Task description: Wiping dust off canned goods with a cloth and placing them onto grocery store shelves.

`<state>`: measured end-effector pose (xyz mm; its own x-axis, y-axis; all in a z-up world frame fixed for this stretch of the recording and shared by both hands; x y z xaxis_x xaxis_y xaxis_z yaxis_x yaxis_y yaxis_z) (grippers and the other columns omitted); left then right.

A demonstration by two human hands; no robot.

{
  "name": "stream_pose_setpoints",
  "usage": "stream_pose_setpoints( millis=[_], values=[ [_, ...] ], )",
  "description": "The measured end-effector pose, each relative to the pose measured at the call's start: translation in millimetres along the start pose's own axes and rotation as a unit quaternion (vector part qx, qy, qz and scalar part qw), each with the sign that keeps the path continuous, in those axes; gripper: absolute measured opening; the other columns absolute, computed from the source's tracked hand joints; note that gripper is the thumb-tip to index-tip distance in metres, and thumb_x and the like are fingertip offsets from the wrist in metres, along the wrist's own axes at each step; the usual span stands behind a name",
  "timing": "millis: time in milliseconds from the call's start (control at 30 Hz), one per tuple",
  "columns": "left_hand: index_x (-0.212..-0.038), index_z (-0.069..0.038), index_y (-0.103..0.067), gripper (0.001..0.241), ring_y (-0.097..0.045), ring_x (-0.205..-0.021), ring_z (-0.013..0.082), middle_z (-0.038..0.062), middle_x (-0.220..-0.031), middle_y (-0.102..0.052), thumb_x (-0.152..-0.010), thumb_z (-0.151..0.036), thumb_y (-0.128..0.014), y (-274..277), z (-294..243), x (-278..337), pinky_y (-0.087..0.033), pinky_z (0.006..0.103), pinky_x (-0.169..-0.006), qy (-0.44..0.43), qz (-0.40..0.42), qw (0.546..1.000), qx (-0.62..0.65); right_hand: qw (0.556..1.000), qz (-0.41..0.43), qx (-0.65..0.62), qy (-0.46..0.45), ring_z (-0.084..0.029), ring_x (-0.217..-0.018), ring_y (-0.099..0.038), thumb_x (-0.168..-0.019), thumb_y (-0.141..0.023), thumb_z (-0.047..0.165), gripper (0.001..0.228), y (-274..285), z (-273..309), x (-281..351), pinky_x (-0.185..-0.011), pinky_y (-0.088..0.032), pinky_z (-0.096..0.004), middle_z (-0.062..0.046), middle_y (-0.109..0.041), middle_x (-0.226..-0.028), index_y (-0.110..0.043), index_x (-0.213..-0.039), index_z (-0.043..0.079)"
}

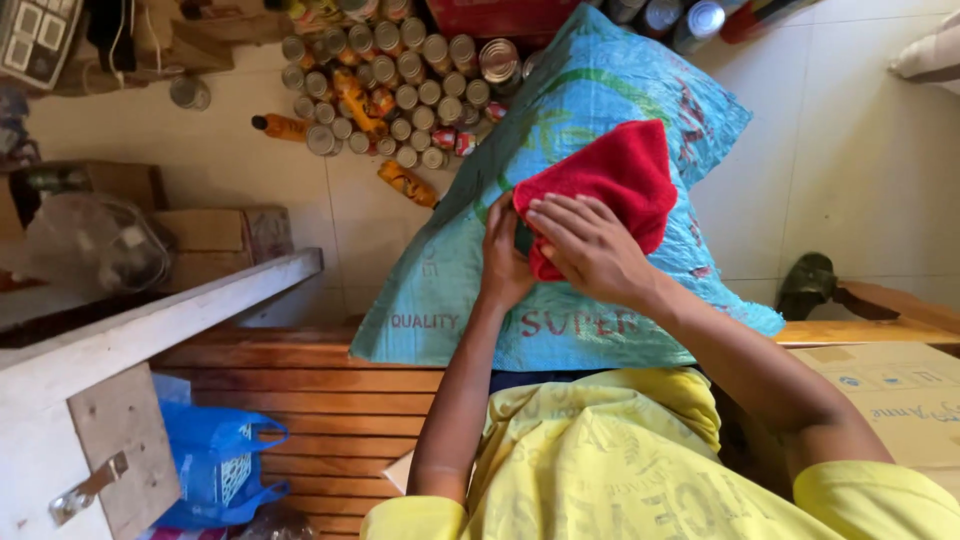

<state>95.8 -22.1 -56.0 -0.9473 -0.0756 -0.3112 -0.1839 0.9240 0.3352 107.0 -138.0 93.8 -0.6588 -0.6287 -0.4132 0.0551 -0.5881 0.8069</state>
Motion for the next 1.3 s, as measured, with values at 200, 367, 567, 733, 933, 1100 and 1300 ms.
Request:
stream_pose_setpoints(
  millis=[200,367,567,733,933,1100,1300],
  values=[
    [-0.131,-0.003,-0.064,0.085,-0.059,-0.131,0.0366,0.017,-0.141,-0.056,-0.06,-0.036,-0.097,15,-38,-15,-0.048,0.0458,-0.114,0.003,0.006,1.0,0.003,0.998,0.027,-0.036,-0.032,-0.037,-0.097,-0.073,-0.106,-0.056,0.021,0.024,-7,-58,-19,-0.083,-0.054,-0.047,-0.015,-0.074,-0.101,-0.073,-0.1,0.005],
    [-0.144,-0.012,-0.057,0.092,-0.06,-0.13,0.0372,0.019,-0.144,-0.053,-0.059,-0.009,-0.092,21,-57,-17,-0.05,0.0458,-0.112,-0.092,0.039,0.984,-0.145,0.979,-0.003,-0.066,-0.192,-0.038,-0.072,-0.062,-0.111,-0.058,0.027,0.036,20,-108,-12,-0.064,-0.046,-0.048,-0.009,-0.06,-0.071,-0.058,-0.078,0.011],
    [-0.147,-0.004,-0.051,0.096,-0.06,-0.127,0.0413,0.022,-0.137,-0.058,-0.064,-0.029,-0.092,24,-33,-13,-0.048,0.0495,-0.112,0.055,0.004,0.998,0.023,0.983,-0.073,-0.131,-0.106,-0.038,-0.092,-0.068,-0.105,-0.062,0.021,0.013,20,-46,-20,-0.076,-0.051,-0.047,-0.013,-0.069,-0.094,-0.072,-0.102,0.014],
    [-0.137,0.004,-0.057,0.08,-0.057,-0.128,0.047,0.027,-0.134,-0.057,-0.067,-0.019,-0.087,7,3,7,-0.044,0.0509,-0.115,0.035,0.016,0.999,-0.007,0.999,-0.023,0.012,0.036,-0.032,-0.123,-0.066,-0.105,-0.058,0.03,0.031,-6,-1,-10,-0.102,-0.045,-0.047,-0.014,-0.071,-0.128,-0.071,-0.123,0.008],
    [-0.133,0.001,-0.058,0.092,-0.06,-0.125,0.0448,0.024,-0.136,-0.059,-0.055,-0.03,-0.096,16,-30,-10,-0.046,0.0525,-0.114,-0.024,-0.009,1.0,-0.011,0.998,0.055,-0.035,-0.017,-0.036,-0.111,-0.069,-0.11,-0.05,0.037,0.036,-6,-42,-37,-0.095,-0.049,-0.052,-0.014,-0.071,-0.111,-0.071,-0.115,0.008],
    [-0.13,-0.002,-0.062,0.087,-0.062,-0.126,0.0363,0.017,-0.135,-0.06,-0.059,-0.039,-0.096,18,-32,-11,-0.049,0.0485,-0.112,0.01,-0.014,1.0,0.001,0.979,0.097,-0.159,-0.086,-0.042,-0.082,-0.069,-0.109,-0.05,0.026,0.043,-13,-63,-45,-0.074,-0.052,-0.049,-0.014,-0.063,-0.071,-0.056,-0.072,0.008],
    [-0.136,0.002,-0.06,0.088,-0.059,-0.129,0.0426,0.023,-0.14,-0.057,-0.063,-0.03,-0.096,21,-38,-10,-0.047,0.0516,-0.114,-0.047,0.0,0.999,0.004,0.999,-0.029,0.026,-0.026,-0.036,-0.123,-0.065,-0.108,-0.051,0.028,0.035,-14,-19,-7,-0.105,-0.043,-0.05,-0.015,-0.069,-0.124,-0.069,-0.126,0.005]
  ],
)
Point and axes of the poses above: each hand's wrist, its own x-axis away from the middle knuckle, its own y-axis out of the back of the hand, z = x × y, the point moved 8 cm from there along -x, towards the middle knuckle
